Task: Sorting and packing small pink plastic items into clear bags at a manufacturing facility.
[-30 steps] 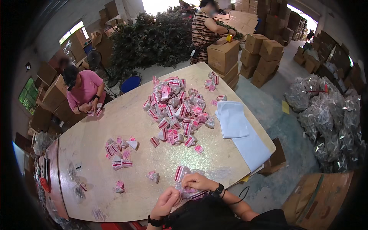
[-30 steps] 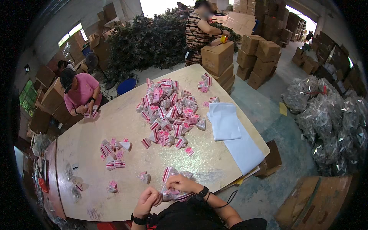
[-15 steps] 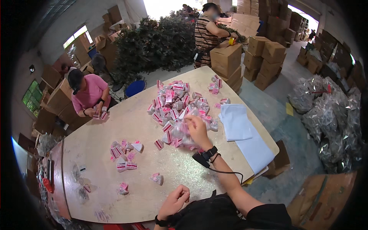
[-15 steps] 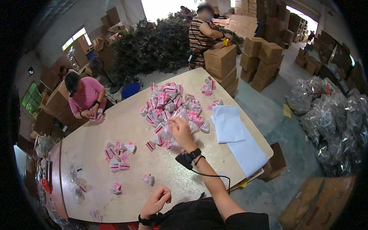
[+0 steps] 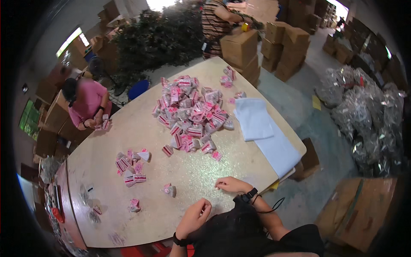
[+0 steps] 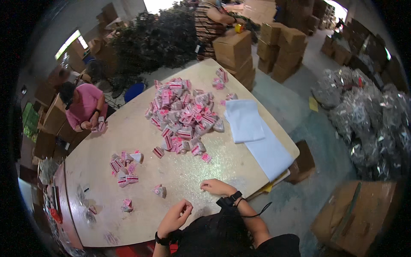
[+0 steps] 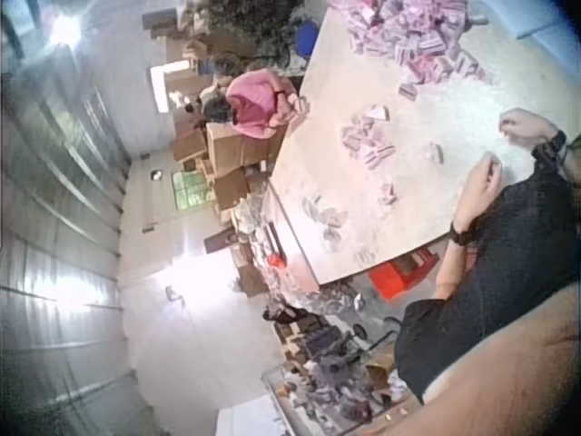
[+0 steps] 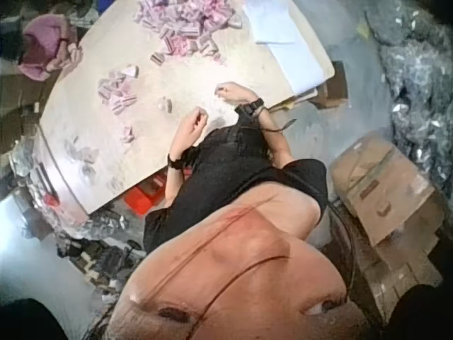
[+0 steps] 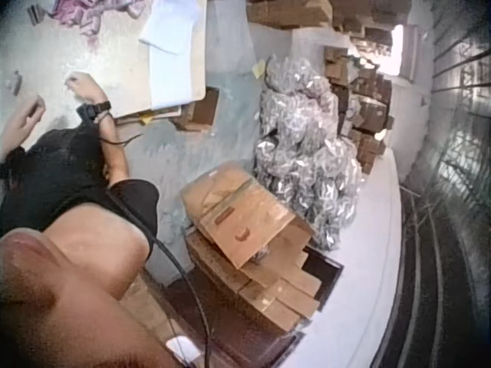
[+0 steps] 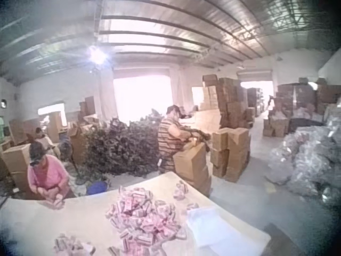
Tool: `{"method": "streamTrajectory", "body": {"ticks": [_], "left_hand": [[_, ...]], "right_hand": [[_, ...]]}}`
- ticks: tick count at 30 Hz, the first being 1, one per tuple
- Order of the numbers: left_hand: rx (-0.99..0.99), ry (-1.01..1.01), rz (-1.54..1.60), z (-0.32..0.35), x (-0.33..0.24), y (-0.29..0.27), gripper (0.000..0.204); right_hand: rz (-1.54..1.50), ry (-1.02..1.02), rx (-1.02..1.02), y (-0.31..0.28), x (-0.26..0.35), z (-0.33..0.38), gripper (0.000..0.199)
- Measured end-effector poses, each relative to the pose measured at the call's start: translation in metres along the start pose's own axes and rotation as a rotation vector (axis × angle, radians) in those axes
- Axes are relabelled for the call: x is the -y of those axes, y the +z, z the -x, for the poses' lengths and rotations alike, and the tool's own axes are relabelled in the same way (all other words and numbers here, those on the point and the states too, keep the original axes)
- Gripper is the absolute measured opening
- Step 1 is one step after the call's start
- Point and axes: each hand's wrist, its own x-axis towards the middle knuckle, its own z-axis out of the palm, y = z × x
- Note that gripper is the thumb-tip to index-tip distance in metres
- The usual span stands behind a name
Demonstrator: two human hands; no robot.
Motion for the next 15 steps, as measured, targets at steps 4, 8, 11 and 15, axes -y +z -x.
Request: {"method": "streamTrajectory", "body": {"ticks": [4, 8, 11, 15], "left_hand": [[0.152, 0.083, -0.442, -0.014, 0.028, 0.024, 0.020], [0.315, -0.192, -0.791, -0.027, 0.053, 0.058, 0.027], [0.357, -0.125, -0.752, -0.039, 0.057, 0.083, 0.026], [0.379, 0.038, -0.732, -0.069, 0.044, 0.123, 0.025]], "right_hand": [[0.303, 0.397, 0.108, 0.008, -0.081, 0.065, 0.031], [0.328, 0.534, -0.003, -0.004, -0.161, 0.128, 0.026], [0.310, 0.713, -0.123, -0.013, -0.213, 0.166, 0.023], [-0.032, 0.581, -0.290, -0.018, -0.258, 0.228, 0.022]]}}
